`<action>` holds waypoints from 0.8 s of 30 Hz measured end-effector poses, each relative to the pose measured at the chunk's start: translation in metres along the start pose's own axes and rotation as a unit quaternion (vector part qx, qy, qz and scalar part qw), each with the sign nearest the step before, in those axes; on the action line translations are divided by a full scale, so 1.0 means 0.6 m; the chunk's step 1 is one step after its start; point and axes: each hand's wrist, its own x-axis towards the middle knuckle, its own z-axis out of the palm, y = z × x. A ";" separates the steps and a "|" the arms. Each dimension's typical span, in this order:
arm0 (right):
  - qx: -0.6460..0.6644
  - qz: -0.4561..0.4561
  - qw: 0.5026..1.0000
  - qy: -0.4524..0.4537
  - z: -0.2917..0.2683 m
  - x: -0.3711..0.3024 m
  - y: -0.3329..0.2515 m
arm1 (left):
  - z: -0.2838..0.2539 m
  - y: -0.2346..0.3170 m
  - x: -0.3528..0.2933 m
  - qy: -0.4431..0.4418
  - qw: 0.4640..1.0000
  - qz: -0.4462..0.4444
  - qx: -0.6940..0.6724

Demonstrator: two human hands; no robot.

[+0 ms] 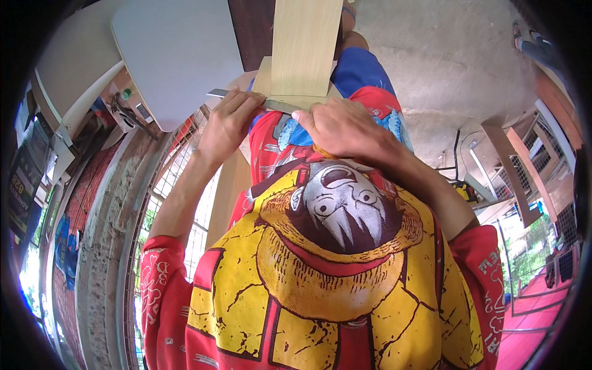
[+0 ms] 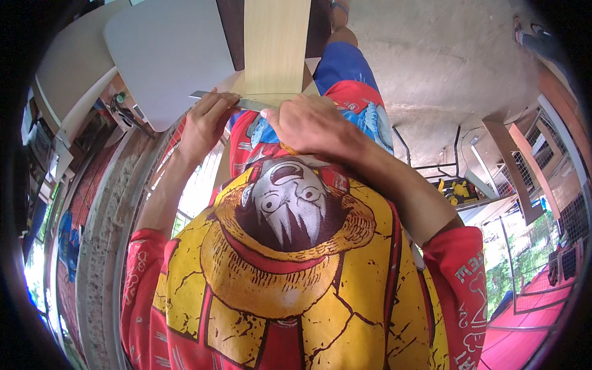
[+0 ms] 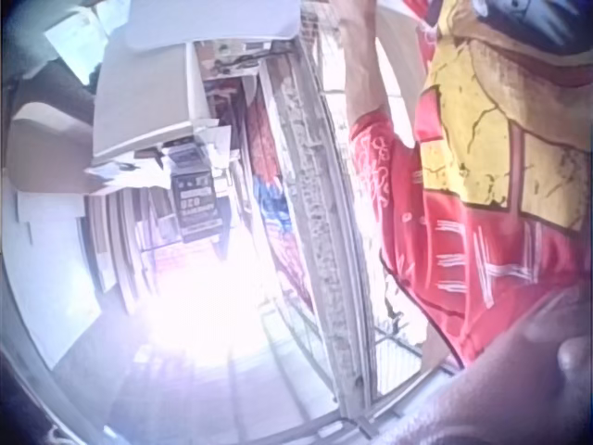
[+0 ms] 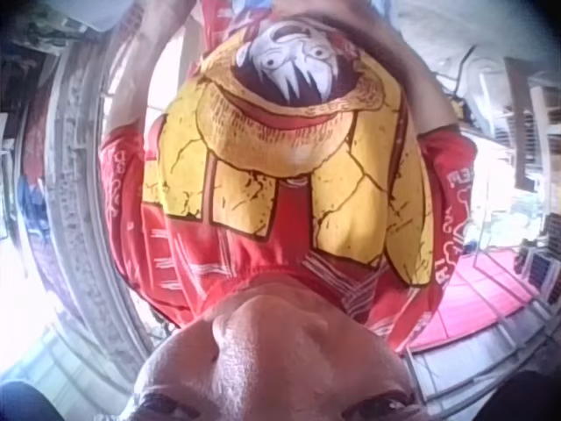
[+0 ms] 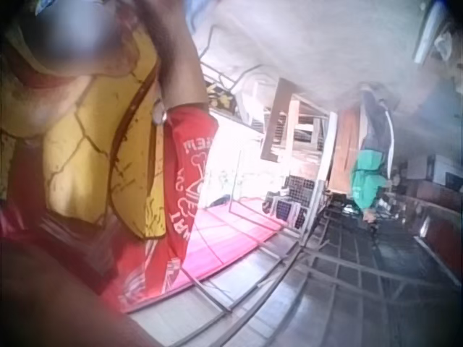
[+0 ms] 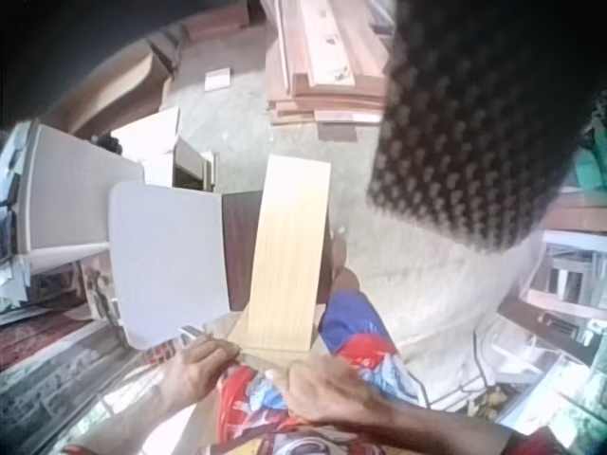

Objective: The person measures and marks a wooden panel using a metal ruler and pencil, then hammers nails into the panel to attach it to a larger furniture piece. The person repeatedly checks alignment and adjusts the panel during assembly.

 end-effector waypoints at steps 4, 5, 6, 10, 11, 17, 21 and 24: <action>0.006 0.016 1.000 -0.004 -0.009 -0.033 -0.020 | 0.004 -0.001 0.002 -0.010 0.998 -0.021 -0.056; 0.006 0.027 1.000 -0.010 -0.017 -0.042 -0.025 | 0.002 0.008 0.003 -0.012 0.997 -0.035 -0.072; 0.016 0.025 0.999 -0.020 -0.023 -0.044 -0.025 | -0.008 0.019 0.012 0.010 0.998 -0.030 -0.052; 0.020 0.029 0.999 -0.009 -0.012 -0.038 -0.024 | -0.036 0.036 0.037 0.020 0.992 -0.083 -0.089; 0.017 0.026 0.999 -0.014 -0.016 -0.037 -0.027 | -0.037 0.027 0.041 0.004 0.985 -0.113 -0.127; 0.014 0.003 1.000 0.023 -0.008 -0.041 -0.018 | -0.036 -0.007 0.099 -0.147 0.975 -0.152 -0.072; 0.000 0.003 1.000 0.020 -0.010 -0.040 -0.012 | -0.020 -0.009 0.096 -0.135 0.979 -0.137 -0.061; 0.008 0.019 1.000 0.015 -0.005 -0.033 -0.007 | -0.010 -0.002 0.082 -0.089 0.988 -0.109 -0.062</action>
